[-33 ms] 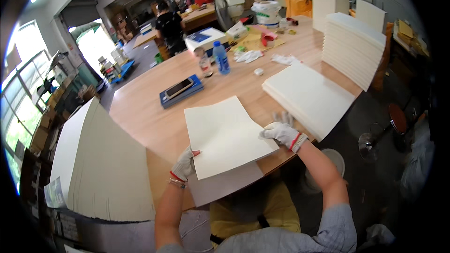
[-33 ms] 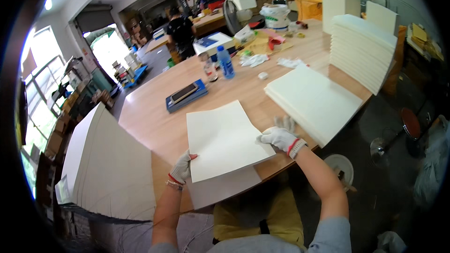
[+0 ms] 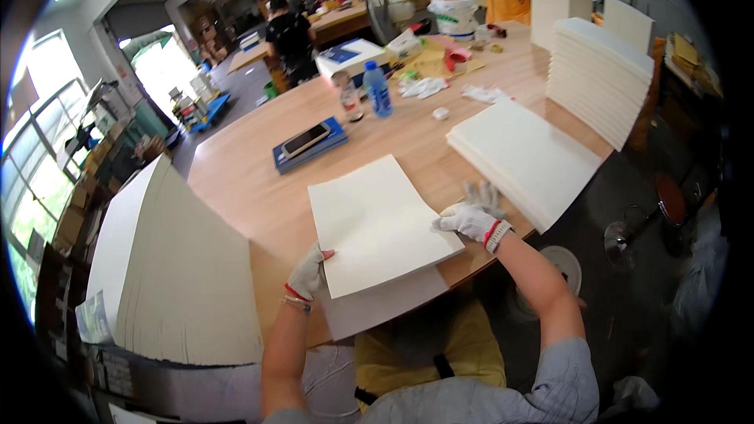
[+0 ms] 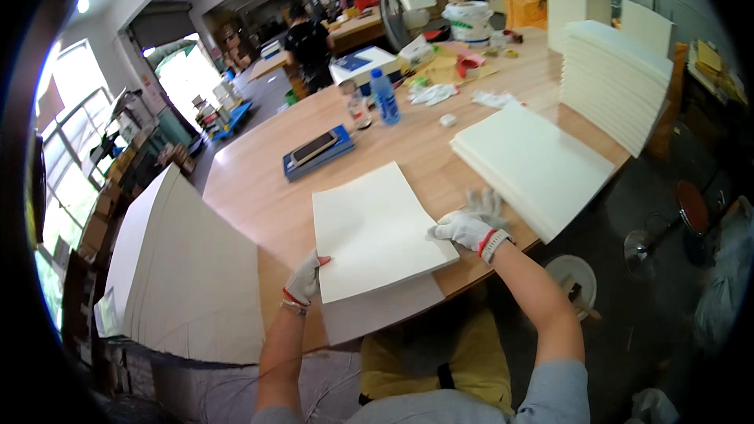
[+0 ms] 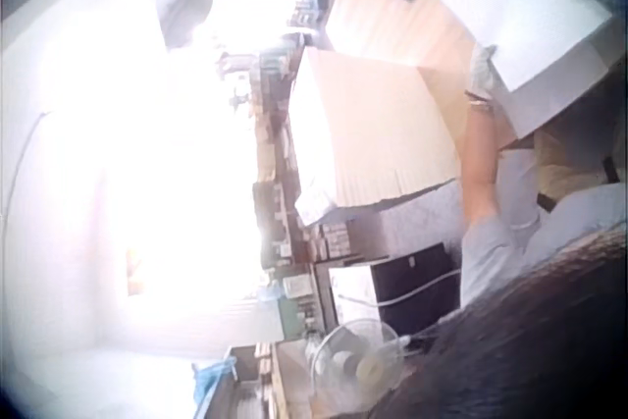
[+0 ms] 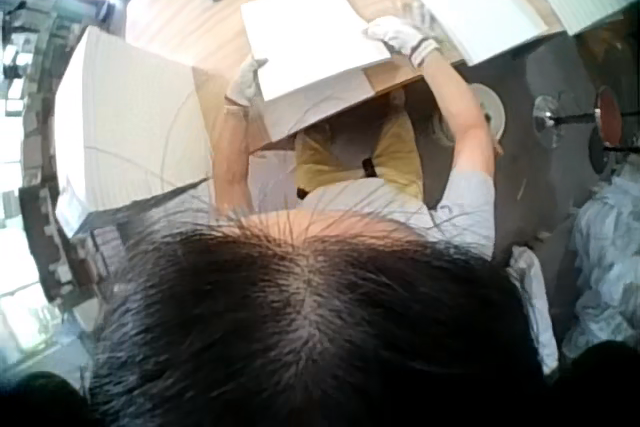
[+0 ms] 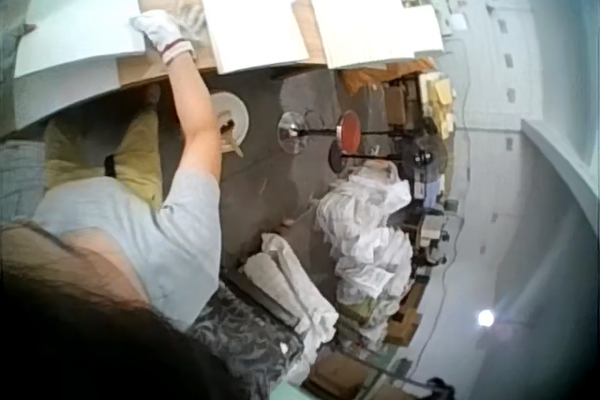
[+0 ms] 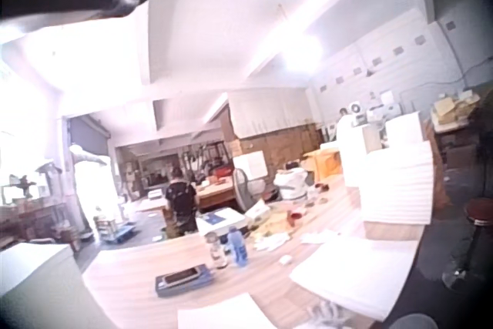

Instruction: The person wraps individual notebooks with white paper covers. They place a notebook on a sheet of white paper, fold the paper over the edges, and then stack the wrapped notebook onto a growing pile. The process is repeated continuously throughout the clip.

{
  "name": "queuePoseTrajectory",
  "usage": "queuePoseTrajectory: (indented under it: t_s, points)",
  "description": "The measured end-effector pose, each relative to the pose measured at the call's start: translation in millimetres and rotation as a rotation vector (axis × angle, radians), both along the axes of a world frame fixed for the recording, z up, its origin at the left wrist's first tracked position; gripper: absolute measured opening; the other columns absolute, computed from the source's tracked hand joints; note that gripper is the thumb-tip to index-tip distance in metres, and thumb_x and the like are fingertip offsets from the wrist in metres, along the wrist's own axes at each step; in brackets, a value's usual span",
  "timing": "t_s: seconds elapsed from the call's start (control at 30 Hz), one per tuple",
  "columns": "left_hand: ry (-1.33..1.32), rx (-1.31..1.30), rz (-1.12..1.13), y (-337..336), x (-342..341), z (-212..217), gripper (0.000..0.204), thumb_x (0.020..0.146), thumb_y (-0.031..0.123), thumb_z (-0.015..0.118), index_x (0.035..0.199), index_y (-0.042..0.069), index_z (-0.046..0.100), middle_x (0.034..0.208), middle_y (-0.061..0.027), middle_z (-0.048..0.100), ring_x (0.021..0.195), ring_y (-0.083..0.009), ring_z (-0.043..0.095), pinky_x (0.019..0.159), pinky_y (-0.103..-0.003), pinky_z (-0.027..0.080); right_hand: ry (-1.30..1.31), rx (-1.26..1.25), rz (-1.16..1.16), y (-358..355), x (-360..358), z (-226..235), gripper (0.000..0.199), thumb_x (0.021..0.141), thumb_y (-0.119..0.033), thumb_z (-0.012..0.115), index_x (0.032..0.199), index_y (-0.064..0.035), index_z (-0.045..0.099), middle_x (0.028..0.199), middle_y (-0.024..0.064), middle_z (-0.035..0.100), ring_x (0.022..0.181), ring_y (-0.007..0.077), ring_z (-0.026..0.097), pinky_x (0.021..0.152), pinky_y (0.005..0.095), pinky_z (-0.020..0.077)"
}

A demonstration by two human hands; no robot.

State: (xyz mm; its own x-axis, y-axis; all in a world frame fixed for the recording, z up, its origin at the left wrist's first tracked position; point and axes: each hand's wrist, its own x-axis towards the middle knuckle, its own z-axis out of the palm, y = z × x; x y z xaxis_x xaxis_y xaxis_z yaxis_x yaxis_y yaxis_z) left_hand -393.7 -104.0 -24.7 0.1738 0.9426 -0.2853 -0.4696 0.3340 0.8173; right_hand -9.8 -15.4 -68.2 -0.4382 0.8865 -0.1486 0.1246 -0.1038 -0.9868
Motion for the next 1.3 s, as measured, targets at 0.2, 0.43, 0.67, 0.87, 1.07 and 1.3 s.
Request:
queuePoseTrajectory:
  t_s: [0.2,0.43,0.67,0.87,1.07,1.3]
  points:
    - [0.591,-0.020,0.182,-14.8,-67.6,-39.7,0.030,0.087,0.016,0.067,0.109,-0.003,0.059,0.092,-0.0067,0.066,0.074,-0.0137,0.063,0.065,-0.027,0.052,-0.220,0.116,0.023,2.6,-77.1,-10.6,0.038,0.090,-0.033,0.068,0.107,0.0013,0.067,0.094,0.0051,0.070,0.086,0.0115,0.061,0.077,0.0266,0.0478]
    - [0.794,0.059,0.254,-16.1,-70.0,-44.7,0.037,0.088,0.021,0.068,0.112,-0.005,0.058,0.095,-0.0109,0.067,0.080,-0.0174,0.064,0.070,-0.032,0.053,-0.096,0.088,0.018,10.1,-86.3,-29.5,0.036,0.090,-0.028,0.069,0.109,0.0021,0.065,0.093,0.0036,0.068,0.082,0.0089,0.058,0.075,0.0248,0.0474]
    - [1.581,0.292,0.173,-133.6,-25.0,-25.9,0.051,0.080,0.021,0.073,0.121,-0.003,0.054,0.124,-0.0229,0.057,0.113,-0.0387,0.053,0.095,-0.047,0.044,-0.280,0.259,0.067,1.8,-82.9,-2.7,0.039,0.090,-0.033,0.067,0.110,0.0006,0.065,0.097,0.0077,0.071,0.085,0.0141,0.063,0.075,0.0290,0.0487]
    - [1.428,0.445,0.255,-149.1,-20.1,-58.9,0.064,0.070,0.013,0.078,0.127,-0.003,0.053,0.131,-0.0227,0.054,0.128,-0.0385,0.044,0.108,-0.045,0.034,-0.469,0.248,0.110,3.9,-83.0,15.7,0.041,0.090,-0.038,0.064,0.109,-0.0017,0.067,0.095,0.0126,0.071,0.087,0.0203,0.065,0.078,0.0317,0.0481]
    - [1.436,0.411,0.264,-149.6,-14.7,-51.7,0.064,0.068,0.010,0.079,0.127,-0.003,0.055,0.132,-0.0234,0.054,0.128,-0.0391,0.045,0.109,-0.045,0.033,-0.517,0.261,0.107,4.7,-82.0,9.7,0.039,0.090,-0.038,0.064,0.106,-0.0032,0.067,0.091,0.0141,0.070,0.084,0.0255,0.064,0.077,0.0341,0.0482]
    - [1.481,0.470,0.261,-148.6,-19.6,-54.1,0.065,0.067,0.011,0.080,0.126,-0.002,0.056,0.131,-0.0249,0.054,0.125,-0.0399,0.047,0.106,-0.045,0.037,-0.611,0.469,0.035,-4.3,-87.1,11.4,0.035,0.088,-0.038,0.064,0.095,-0.0040,0.066,0.089,0.0143,0.068,0.081,0.0289,0.063,0.076,0.0367,0.0490]
